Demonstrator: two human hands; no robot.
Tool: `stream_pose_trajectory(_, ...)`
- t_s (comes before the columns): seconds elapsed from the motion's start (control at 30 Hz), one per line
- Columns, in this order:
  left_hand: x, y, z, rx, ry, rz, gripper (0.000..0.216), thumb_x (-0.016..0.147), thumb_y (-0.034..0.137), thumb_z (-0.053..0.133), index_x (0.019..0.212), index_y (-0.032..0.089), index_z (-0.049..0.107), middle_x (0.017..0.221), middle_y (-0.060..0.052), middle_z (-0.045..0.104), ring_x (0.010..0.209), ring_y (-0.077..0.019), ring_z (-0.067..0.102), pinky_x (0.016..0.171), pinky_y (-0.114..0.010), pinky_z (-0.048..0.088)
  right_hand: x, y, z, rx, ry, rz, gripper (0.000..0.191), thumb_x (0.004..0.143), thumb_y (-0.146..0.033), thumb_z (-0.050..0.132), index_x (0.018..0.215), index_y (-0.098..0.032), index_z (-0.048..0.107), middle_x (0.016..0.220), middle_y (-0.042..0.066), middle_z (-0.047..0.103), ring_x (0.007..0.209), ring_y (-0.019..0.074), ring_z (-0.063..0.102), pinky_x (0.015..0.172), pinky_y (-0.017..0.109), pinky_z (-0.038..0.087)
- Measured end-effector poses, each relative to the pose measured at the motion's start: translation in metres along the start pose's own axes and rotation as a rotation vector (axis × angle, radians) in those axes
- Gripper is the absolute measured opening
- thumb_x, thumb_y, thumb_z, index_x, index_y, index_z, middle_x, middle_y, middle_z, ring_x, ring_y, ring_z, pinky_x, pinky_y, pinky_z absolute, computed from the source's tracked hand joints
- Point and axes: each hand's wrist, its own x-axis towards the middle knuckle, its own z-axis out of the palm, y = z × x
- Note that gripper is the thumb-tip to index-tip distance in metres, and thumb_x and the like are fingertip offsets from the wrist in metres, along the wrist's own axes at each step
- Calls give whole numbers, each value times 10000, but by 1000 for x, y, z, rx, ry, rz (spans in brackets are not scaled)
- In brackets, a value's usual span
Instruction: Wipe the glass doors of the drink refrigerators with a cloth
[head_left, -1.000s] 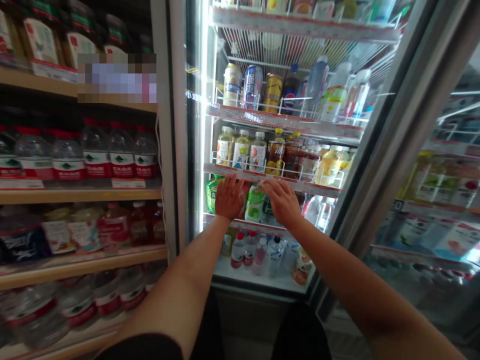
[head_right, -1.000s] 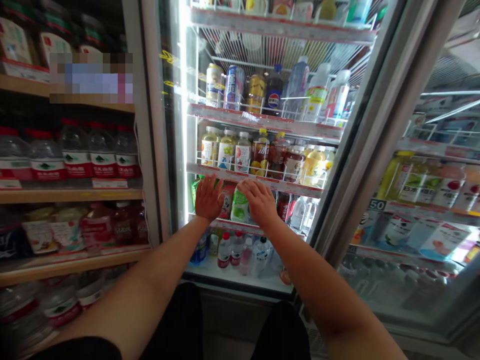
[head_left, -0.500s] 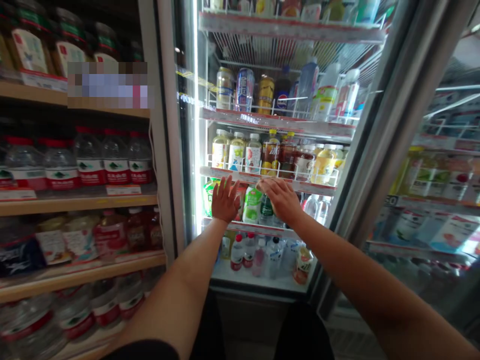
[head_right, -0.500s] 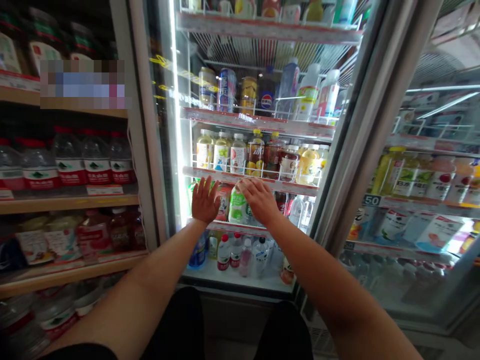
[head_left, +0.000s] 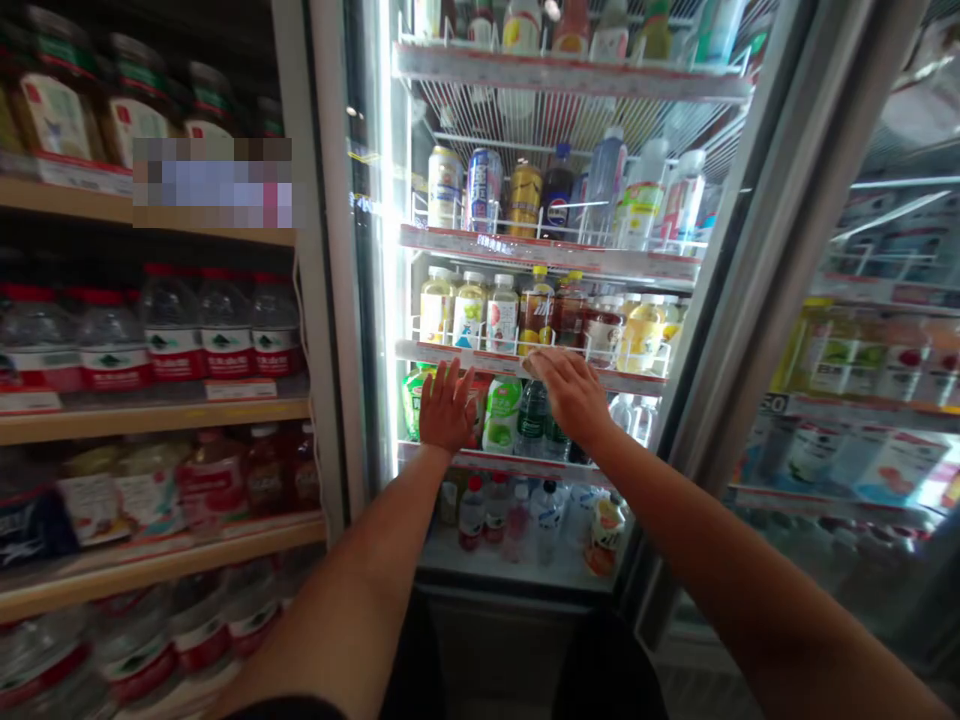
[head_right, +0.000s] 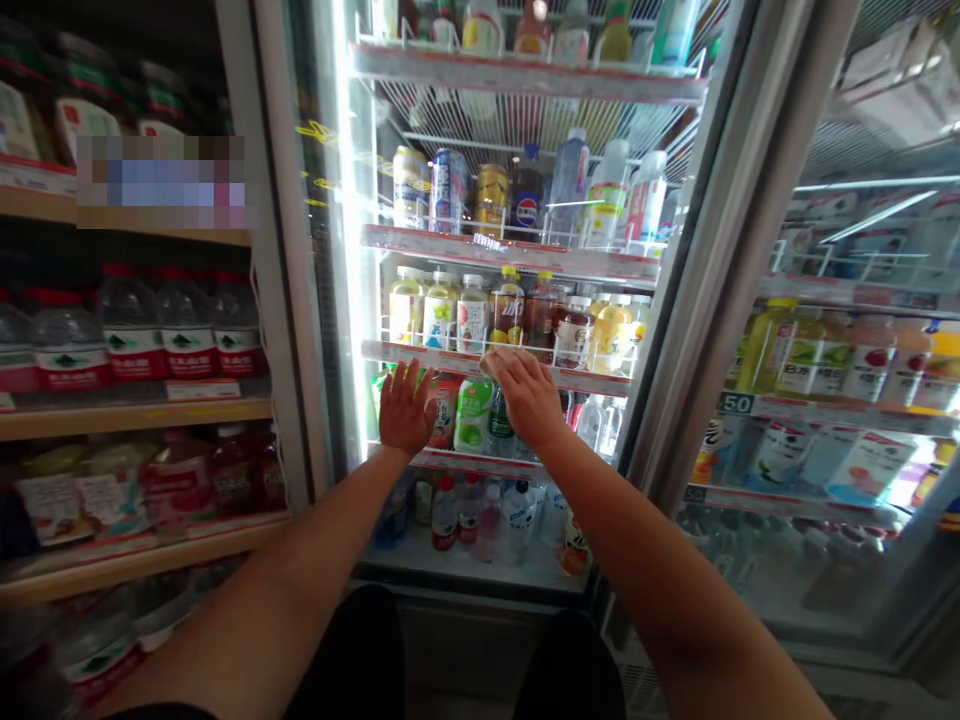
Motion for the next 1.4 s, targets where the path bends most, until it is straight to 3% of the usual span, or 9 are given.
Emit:
stream_pose_trajectory(0.1,0,0,0,-23,-25,-26,519,980,328,395,1482,201,418,1577,-106,344,1519,-255,152,1235,-509,181,1,2,-1,-10,71,111,461,966,-115,453,1414,-199,520,1410,75,578,1289,249,464,1101,413,381)
stream_pose_trajectory(0.27,0,0,0,14,-9,-17,517,980,328,393,1480,201,422,1574,-103,349,1519,-246,149,1232,-503,196,-5,3,-2,19,-56,-58,465,973,-114,438,1417,-223,518,1417,57,576,1324,248,440,1096,420,386)
stream_pose_trajectory(0.43,-1,1,1,-28,-40,-49,515,982,341,389,1480,215,425,1578,-92,345,1520,-247,149,1240,-505,178,-3,9,-7,27,49,119,494,961,-114,445,1440,-223,496,1410,80,574,1283,260,470,1093,443,397)
stream_pose_trajectory(0.57,-1,0,1,-44,-51,-66,515,984,339,390,1486,229,416,1584,-84,335,1522,-237,135,1251,-494,153,-2,14,-12,28,-32,14,476,963,-126,458,1423,-233,517,1407,76,580,1290,261,471,1091,443,401)
stream_pose_trajectory(0.73,-1,-1,1,-28,-47,-40,524,983,336,392,1491,210,405,1584,-95,329,1520,-250,137,1241,-504,174,-4,26,-15,15,102,134,470,967,-98,415,1414,-196,521,1396,89,585,1276,253,489,1084,438,411)
stream_pose_trajectory(0.9,-1,0,1,4,-8,-12,529,973,309,417,1491,201,402,1577,-107,341,1519,-246,142,1238,-496,181,-11,31,-17,9,6,36,494,956,-108,468,1432,-233,507,1411,65,578,1295,265,477,1079,453,420)
stream_pose_trajectory(1.07,0,1,0,10,-1,-4,535,970,297,418,1497,204,392,1577,-111,337,1518,-248,147,1233,-503,195,-13,36,-20,10,122,141,479,963,-107,436,1422,-215,521,1389,81,590,1273,261,500,1082,453,425)
stream_pose_trajectory(1.27,-1,0,1,-34,-30,-34,537,975,312,411,1504,225,382,1584,-98,326,1518,-251,142,1241,-521,175,-17,39,-22,-1,57,80,492,956,-112,462,1428,-239,516,1392,68,594,1272,264,502,1072,458,433)
stream_pose_trajectory(1.4,-1,0,1,-27,-12,-23,542,971,303,418,1506,224,379,1583,-98,327,1517,-249,145,1242,-514,179,-13,51,-30,-23,162,158,481,941,-93,449,1394,-219,552,1354,81,615,1243,262,525,1068,452,442)
